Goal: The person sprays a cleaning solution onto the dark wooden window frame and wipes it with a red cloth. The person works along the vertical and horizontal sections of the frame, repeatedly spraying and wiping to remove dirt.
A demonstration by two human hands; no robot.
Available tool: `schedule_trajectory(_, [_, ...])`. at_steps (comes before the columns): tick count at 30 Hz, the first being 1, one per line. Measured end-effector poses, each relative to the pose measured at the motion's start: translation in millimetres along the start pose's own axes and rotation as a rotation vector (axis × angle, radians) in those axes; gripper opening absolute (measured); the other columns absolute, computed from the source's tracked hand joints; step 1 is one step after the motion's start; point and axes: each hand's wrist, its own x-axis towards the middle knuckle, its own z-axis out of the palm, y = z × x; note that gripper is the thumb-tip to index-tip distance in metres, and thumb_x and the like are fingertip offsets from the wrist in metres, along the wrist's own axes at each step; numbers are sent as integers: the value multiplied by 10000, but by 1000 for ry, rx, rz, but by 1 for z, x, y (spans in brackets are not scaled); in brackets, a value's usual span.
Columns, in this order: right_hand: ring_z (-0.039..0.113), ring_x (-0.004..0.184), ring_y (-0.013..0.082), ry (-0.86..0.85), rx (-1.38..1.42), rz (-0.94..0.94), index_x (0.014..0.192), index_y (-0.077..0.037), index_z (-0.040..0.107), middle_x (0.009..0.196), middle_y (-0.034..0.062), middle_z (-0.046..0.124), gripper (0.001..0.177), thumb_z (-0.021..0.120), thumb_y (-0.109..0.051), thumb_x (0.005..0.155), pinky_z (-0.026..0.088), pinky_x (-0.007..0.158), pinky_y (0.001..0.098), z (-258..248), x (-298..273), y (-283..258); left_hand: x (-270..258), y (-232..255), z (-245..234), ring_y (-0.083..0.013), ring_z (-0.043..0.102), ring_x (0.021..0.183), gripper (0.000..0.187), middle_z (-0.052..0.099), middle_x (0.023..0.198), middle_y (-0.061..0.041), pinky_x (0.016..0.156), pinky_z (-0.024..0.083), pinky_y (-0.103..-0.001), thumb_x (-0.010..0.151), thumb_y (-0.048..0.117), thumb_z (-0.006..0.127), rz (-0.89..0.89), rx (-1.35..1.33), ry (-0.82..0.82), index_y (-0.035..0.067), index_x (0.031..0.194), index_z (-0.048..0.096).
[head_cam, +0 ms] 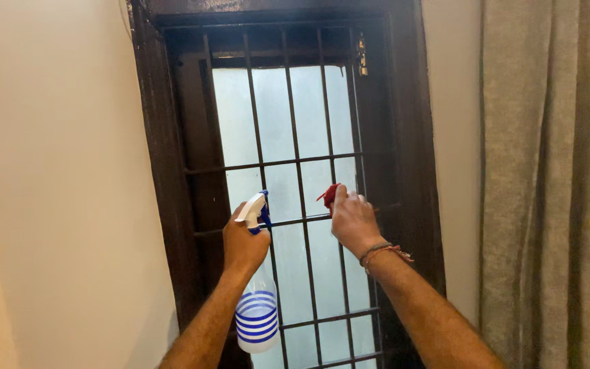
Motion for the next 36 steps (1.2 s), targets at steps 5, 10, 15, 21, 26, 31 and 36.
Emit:
schedule_trajectory(5, [636,907,355,209,-7,-128,1063,-11,510,982,189,636,211,558,-211,1016,521,823,490,8,-15,3,-4,-3,-3,-243,715,779,477,721,904,-146,716,561,-348,716,-49,586,39,-22,30,32,1181,655])
schedule_trajectory(10, [610,838,317,432,79,-246,1051,-33,510,978,156,593,169,537,-200,1043,515,781,472,1,-29,-3,-4,-2,-3,-214,708,754,509,713,918,-122,688,560,-338,728,-38,584,-75,-6,-12,60,1225,640])
schedule_trajectory(15, [635,857,286,517,488,-204,1186,22,464,1054,177,563,293,508,-233,1048,537,716,407,-11,-19,-18,-5,0,-5,-218,704,770,503,714,918,-124,699,556,-335,730,-49,580,-60,-34,3,54,1217,650])
schedule_trajectory(21, [660,826,254,395,277,3,1041,-48,586,926,100,669,305,549,-350,1033,457,807,445,-19,14,-52,8,-1,-10,-225,715,841,507,721,1014,-121,733,566,-333,729,-61,552,-42,22,20,44,1215,650])
schedule_trajectory(26, [681,739,227,400,115,49,1021,-63,674,817,79,744,352,529,-383,1042,309,993,500,-11,29,-81,23,-2,-19,-250,721,910,522,725,1037,-132,793,558,-345,716,-52,571,-31,-15,60,35,1226,645])
schedule_trajectory(31, [675,689,228,446,86,87,1015,-48,674,799,93,744,324,537,-343,1019,320,947,494,6,35,-91,32,-11,-22,-277,713,939,509,715,1042,-150,836,556,-356,719,-40,593,16,31,99,22,1221,645])
schedule_trajectory(36, [691,664,258,343,108,119,1048,-21,620,784,109,750,319,499,-316,1040,381,952,487,12,42,-94,36,-13,-15,-265,719,943,547,713,1048,-141,820,557,-357,701,-47,590,-12,9,79,41,1238,646])
